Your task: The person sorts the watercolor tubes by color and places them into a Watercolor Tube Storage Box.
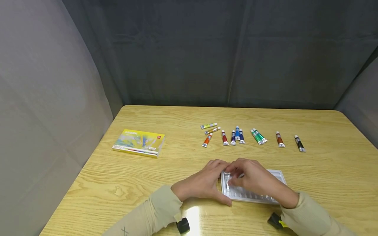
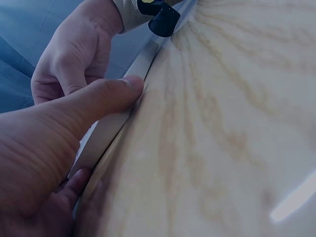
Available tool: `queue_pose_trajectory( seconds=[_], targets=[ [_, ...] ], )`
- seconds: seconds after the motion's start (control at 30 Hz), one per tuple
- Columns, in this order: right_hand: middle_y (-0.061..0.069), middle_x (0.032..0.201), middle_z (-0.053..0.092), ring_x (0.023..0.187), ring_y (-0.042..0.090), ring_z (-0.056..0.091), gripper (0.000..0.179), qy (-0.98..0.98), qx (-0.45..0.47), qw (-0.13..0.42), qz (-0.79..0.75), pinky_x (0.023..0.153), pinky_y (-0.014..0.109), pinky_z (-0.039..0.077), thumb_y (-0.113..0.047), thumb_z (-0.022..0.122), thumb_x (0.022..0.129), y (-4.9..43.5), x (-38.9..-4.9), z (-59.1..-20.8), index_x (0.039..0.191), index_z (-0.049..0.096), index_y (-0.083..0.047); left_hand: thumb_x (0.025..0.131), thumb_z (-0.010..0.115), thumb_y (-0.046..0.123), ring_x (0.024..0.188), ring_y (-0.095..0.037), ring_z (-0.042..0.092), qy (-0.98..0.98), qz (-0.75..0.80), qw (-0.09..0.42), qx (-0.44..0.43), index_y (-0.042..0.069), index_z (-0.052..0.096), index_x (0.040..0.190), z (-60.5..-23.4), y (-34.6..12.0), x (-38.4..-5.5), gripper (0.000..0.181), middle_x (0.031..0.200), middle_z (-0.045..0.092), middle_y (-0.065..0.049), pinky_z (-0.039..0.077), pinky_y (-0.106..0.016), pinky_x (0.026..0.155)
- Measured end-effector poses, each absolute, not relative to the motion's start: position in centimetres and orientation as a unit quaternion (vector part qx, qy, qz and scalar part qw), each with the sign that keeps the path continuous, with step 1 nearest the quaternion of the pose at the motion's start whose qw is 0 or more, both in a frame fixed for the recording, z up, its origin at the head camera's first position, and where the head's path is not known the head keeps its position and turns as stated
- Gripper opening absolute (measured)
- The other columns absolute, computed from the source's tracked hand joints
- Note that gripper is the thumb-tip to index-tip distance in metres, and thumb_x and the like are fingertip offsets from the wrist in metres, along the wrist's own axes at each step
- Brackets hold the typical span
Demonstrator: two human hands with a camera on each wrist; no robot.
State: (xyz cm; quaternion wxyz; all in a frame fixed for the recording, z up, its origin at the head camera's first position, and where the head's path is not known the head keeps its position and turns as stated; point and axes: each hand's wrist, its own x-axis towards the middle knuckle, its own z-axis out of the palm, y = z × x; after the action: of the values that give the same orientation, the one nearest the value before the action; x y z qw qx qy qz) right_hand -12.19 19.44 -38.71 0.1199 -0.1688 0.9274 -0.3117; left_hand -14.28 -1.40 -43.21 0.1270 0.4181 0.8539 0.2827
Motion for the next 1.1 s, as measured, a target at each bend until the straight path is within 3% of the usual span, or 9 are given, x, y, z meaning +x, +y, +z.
queue_pose_trajectory(
  seconds=[0.7,1.1],
  targets=[
    [-0.006,0.090,0.067,0.076,0.003,0.055,0.026,0.928,-0.198,0.097,-0.300,0.066,0.019,0.047,-0.015,0.087,0.082,19.76,-12.25,-38.83,0.105,0.076,-0.014,0.074,0.088,0.058,0.137,-0.012,0.040,0.856,0.276,0.122,0.419,0.019,0.033,0.160,-43.08,-1.31,-14.29,0.109,0.154,0.044,0.004,0.039,-0.025,0.120],
    [-0.011,0.096,0.076,0.090,0.005,0.067,0.019,0.935,-0.220,0.061,-0.272,0.077,0.023,0.052,-0.017,0.088,0.080,19.69,-12.15,-38.82,0.099,0.083,-0.022,0.075,0.087,0.059,0.141,-0.014,0.039,0.858,0.275,0.134,0.414,0.017,0.033,0.161,-43.08,-1.32,-14.25,0.109,0.157,0.042,0.002,0.038,-0.028,0.122]
  ],
)
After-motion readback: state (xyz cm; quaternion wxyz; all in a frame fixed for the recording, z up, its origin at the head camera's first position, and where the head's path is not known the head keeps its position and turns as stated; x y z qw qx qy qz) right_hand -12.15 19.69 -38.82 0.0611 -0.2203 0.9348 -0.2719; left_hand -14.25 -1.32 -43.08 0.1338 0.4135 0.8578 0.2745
